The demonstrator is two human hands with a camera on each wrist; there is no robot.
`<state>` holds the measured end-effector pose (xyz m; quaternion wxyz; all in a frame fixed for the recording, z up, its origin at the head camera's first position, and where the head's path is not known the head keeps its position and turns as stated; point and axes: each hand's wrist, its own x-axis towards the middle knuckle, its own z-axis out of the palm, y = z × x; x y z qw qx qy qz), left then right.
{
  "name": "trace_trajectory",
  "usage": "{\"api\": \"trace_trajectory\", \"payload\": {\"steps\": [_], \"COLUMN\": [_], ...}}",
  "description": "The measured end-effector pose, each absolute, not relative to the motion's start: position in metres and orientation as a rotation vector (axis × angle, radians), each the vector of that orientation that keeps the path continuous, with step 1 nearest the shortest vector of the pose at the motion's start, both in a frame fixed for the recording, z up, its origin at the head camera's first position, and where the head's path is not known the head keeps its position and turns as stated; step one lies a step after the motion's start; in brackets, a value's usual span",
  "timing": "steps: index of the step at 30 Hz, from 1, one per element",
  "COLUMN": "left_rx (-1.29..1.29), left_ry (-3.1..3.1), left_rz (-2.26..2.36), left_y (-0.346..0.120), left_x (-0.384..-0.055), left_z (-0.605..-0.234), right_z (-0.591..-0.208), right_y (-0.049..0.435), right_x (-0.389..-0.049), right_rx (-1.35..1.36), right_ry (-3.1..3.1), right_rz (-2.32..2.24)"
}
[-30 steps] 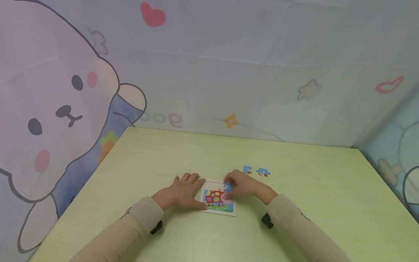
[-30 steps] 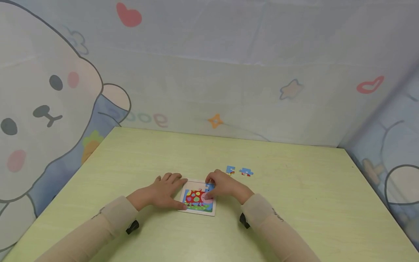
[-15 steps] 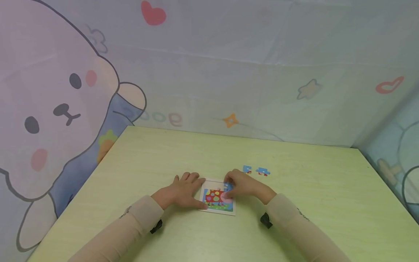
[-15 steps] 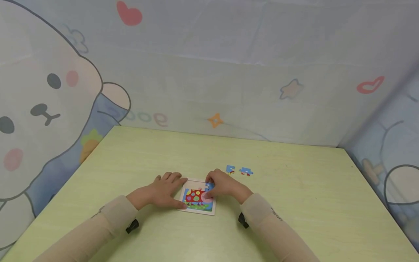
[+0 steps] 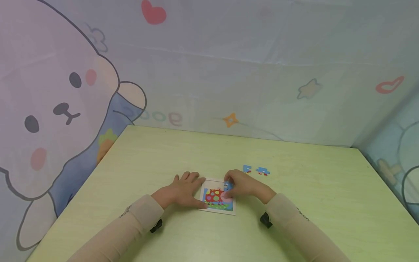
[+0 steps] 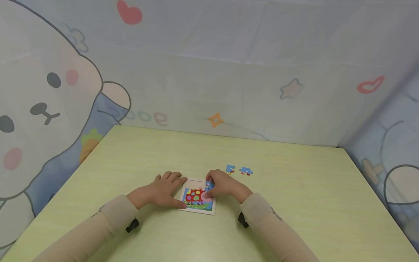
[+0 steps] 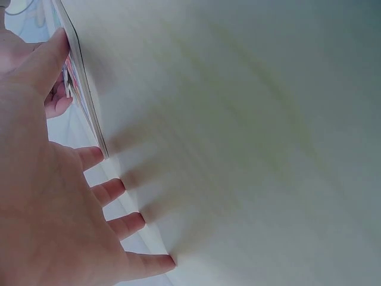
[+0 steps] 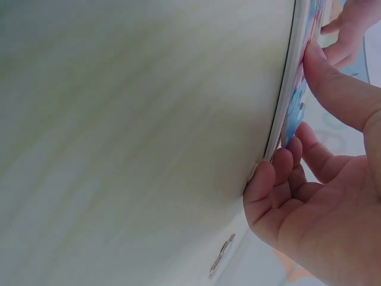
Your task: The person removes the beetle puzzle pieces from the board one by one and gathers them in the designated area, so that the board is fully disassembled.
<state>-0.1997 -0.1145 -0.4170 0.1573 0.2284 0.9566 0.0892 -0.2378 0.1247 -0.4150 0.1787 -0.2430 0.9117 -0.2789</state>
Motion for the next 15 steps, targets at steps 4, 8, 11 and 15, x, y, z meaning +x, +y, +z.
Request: {"api": "trace_trajectory", "payload": {"steps": [4, 8, 11, 15], "left_rx": [0.654, 0.655, 0.655, 0.655], "left_ry": [2.738, 2.74, 2.737, 2.736], "left_rz": [0.251, 0.247, 0.252, 0.26], "left_y": [-0.1147, -0.1146, -0.1144, -0.1141], "left_x": [-0.1995, -0.1992, -0.1989, -0.1985], "left_z": [-0.4167, -0.4159, -0.415, -0.4143], "right_z": [-0.4143, -0.4151, -0.4159, -0.4153], "right_y": [0.1247, 0.125, 0.1256, 0.1276], "right_x": [-0.2379, -0.2392, -0.2396, -0.2391], "right_rx": [-0.703, -0.721, -0.73, -0.759], "right_ry": [2.579, 2.567, 2.555, 2.537], "right_rz": [-0.787, -0.806, -0.82, -0.848]}}
